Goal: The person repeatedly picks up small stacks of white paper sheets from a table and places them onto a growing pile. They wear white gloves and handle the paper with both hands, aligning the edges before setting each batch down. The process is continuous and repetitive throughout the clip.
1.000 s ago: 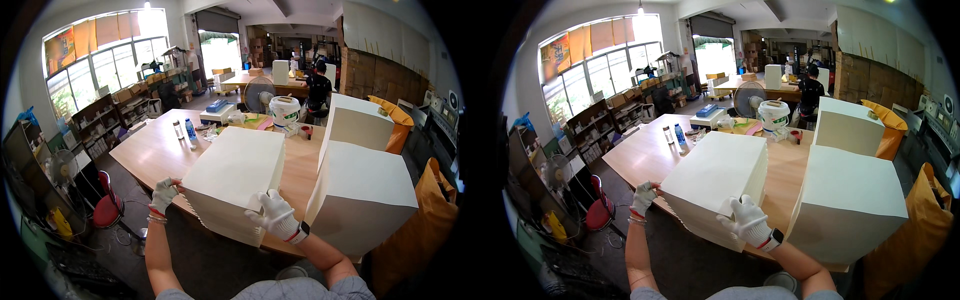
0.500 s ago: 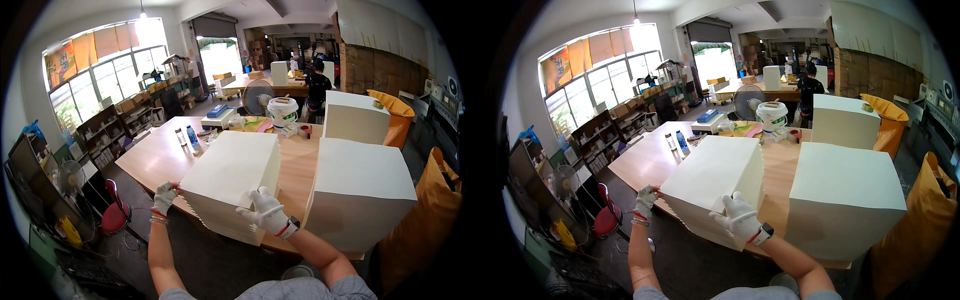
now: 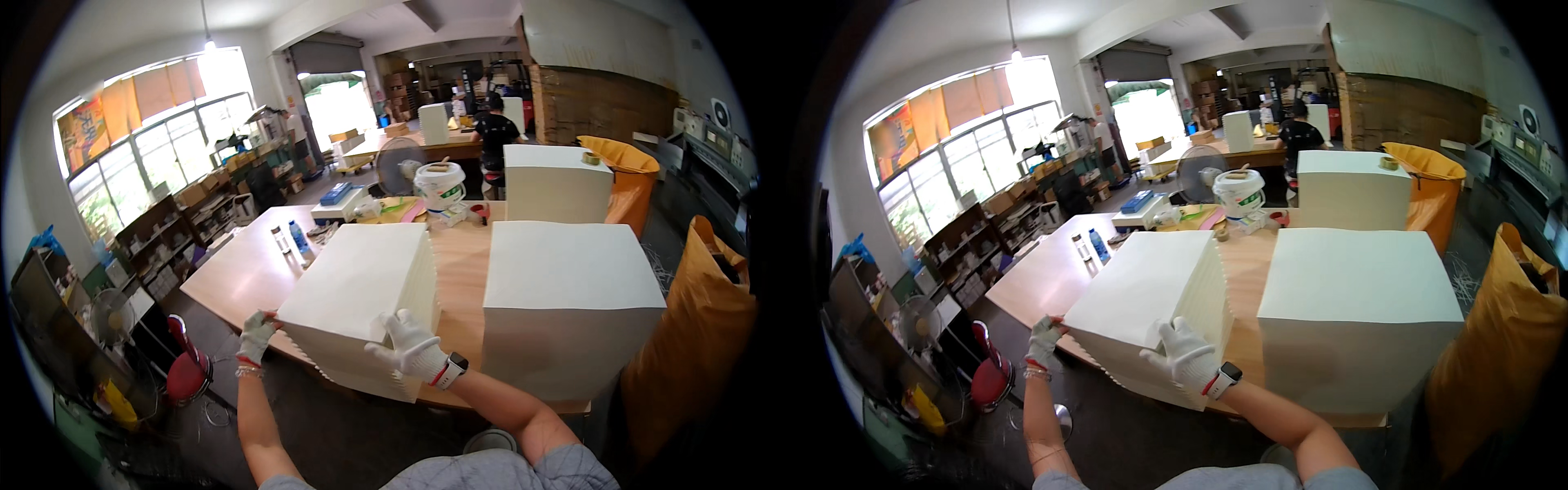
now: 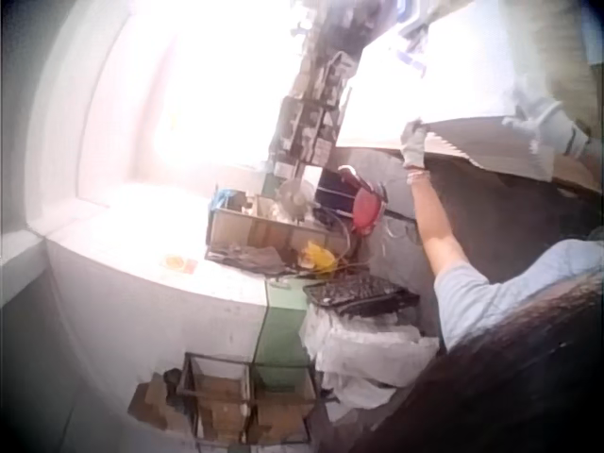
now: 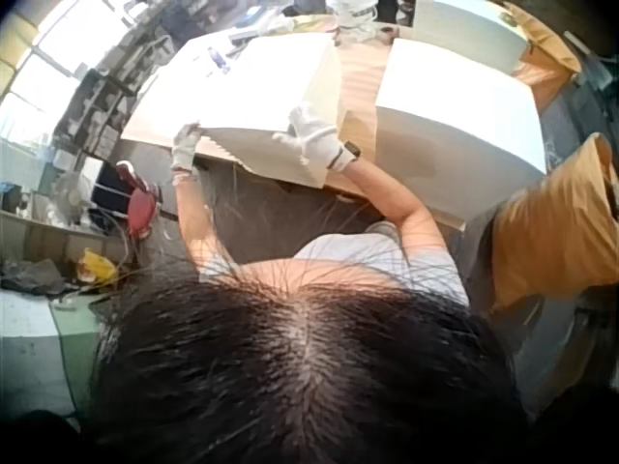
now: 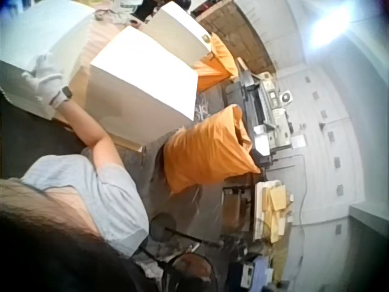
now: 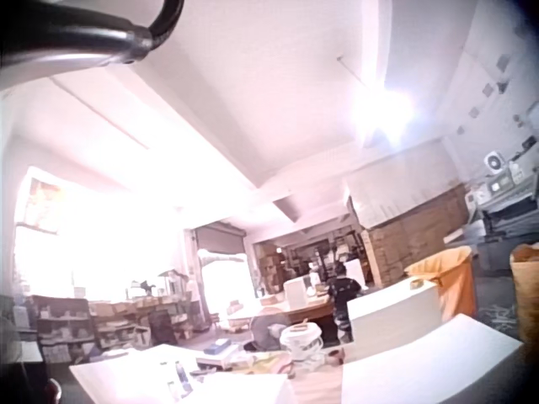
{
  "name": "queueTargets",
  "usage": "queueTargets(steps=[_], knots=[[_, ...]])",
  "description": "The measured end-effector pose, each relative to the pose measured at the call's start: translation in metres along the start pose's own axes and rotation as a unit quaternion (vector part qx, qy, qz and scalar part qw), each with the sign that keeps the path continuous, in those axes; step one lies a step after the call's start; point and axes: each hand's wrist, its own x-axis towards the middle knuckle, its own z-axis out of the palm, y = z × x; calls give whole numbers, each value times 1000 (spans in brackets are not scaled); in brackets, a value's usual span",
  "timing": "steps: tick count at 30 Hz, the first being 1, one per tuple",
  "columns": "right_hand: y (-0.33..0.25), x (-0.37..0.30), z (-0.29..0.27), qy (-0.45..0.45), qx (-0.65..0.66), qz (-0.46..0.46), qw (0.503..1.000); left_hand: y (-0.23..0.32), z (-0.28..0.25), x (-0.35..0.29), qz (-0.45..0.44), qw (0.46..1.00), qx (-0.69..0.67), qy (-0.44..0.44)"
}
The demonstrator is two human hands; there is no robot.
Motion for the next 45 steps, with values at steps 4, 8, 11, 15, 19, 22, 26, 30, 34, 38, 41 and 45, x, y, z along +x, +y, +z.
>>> queueTargets(steps=[4, 8, 11, 15, 19, 22, 26, 30, 34, 38, 41, 45], knots=[[9, -52, -61, 32, 121, -76, 989, -2, 11, -8, 164, 956, 182, 161], [24, -123, -194, 220, -64, -178, 957, 119, 72, -26, 251, 957, -35, 139], [60, -166, -261, 376, -208, -48, 902, 251, 149, -64, 382, 924, 1, 10], [125, -245, -315, 423, -383, 148, 808, 365, 261, -79, 586, 771, -67, -239], [129, -286, -336, 283, -432, 226, 826, 442, 369, -99, 650, 676, -45, -344], [133, -267, -352, 220, -581, 93, 778, 464, 425, -105, 589, 671, 42, -448], [122, -223, -365, 352, -421, 8, 836, 471, 470, -100, 554, 649, 106, -510], [113, -195, -371, 340, -380, 17, 860, 466, 475, -107, 579, 652, 25, -488], [131, -193, -373, 375, -356, -4, 856, 456, 483, -106, 541, 676, -47, -497], [135, -190, -365, 410, -364, -39, 836, 451, 488, -103, 485, 683, -85, -540], [145, -196, -362, 418, -426, -58, 800, 454, 483, -103, 404, 711, -94, -568], [154, -201, -358, 444, -445, -66, 775, 458, 476, -99, 379, 711, -94, -585]])
